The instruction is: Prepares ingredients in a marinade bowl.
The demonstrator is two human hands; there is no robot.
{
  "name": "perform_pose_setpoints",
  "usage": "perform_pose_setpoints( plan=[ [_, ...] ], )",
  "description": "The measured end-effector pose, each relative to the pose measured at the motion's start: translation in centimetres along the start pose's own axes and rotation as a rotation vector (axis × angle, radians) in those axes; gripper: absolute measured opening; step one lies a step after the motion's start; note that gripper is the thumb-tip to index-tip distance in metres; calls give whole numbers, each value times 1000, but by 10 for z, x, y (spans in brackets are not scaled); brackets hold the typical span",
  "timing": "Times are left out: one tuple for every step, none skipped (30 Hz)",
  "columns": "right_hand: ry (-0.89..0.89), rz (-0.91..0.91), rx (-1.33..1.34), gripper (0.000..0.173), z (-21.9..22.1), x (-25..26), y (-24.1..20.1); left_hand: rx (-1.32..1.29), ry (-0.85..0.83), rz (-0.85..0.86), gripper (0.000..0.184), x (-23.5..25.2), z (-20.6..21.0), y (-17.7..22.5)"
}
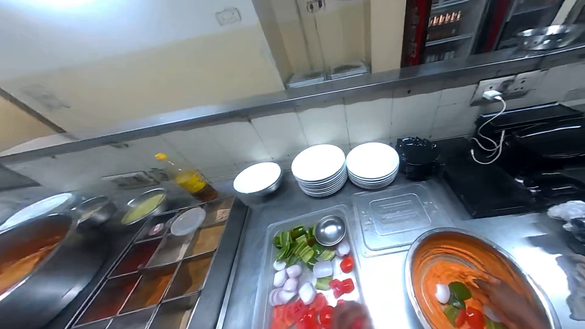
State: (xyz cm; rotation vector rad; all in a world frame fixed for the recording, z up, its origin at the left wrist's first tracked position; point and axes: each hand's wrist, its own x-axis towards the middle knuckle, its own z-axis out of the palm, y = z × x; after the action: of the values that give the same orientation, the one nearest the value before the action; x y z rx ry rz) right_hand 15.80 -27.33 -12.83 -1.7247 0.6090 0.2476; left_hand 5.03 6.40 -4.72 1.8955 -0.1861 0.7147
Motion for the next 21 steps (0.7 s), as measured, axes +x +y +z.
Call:
perform_pose_setpoints(
  plan=[
    [11, 7, 4, 26, -7, -1, 2, -101, -104, -62, 16, 10, 28, 6],
    [20, 12, 6, 25, -15, -2, 3, -148, -188, -154, 21, 20, 55, 11],
    [29, 15, 3, 25, -23, -2, 5, -157, -261, -254, 28, 30, 81, 11],
    [31, 20, -1, 25, -33, -1, 8, -139, -322, -351, 35, 39, 106, 7],
    [31, 23, -6, 26, -42, 2, 11, -98, -370, -441, 40, 49, 128, -2],
    [28, 25, -12, 27, -51, 4, 14, -28, -395, -510, 44, 56, 149, -13],
    [30, 26, -16, 27, -60, 7, 16, 78, -396, -550, 46, 59, 166, -27],
    [39, 28, -7, 27, -69, 10, 17, 208, -376, -557, 48, 57, 179, -44],
    [49, 29, 13, 27, -77, 13, 18, 343, -347, -547, 49, 53, 188, -63],
    [52, 35, 22, 26, -86, 15, 17, 468, -321, -529, 50, 47, 191, -81],
    [52, 43, 18, 25, -96, 17, 15, 576, -298, -500, 50, 38, 191, -98],
    [49, 53, 10, 25, -105, 18, 13, 661, -298, -477, 50, 29, 187, -111],
    [44, 64, -3, 25, -114, 21, 12, 732, -308, -435, 50, 21, 183, -120],
    [40, 74, -15, 26, -121, 24, 11, 797, -318, -380, 51, 14, 179, -125],
    [36, 79, -23, 27, -128, 28, 10, 834, -325, -341, 50, 9, 178, -124],
    [33, 81, -30, 27, -133, 31, 8, 851, -336, -315, 48, 5, 176, -121],
    [32, 82, -40, 27, -136, 33, 6, 857, -346, -288, 46, -3, 175, -114],
    [24, 81, -55, 28, -140, 35, 4, 853, -369, -284, 44, -13, 175, -104],
    [17, 76, -63, 27, -143, 36, 1, 846, -396, -287, 43, -23, 174, -90],
    [7, 71, -65, 26, -145, 37, -1, 834, -426, -287, 42, -34, 174, -76],
    [-5, 68, -65, 26, -146, 39, -1, 821, -459, -274, 40, -46, 173, -63]
  ],
)
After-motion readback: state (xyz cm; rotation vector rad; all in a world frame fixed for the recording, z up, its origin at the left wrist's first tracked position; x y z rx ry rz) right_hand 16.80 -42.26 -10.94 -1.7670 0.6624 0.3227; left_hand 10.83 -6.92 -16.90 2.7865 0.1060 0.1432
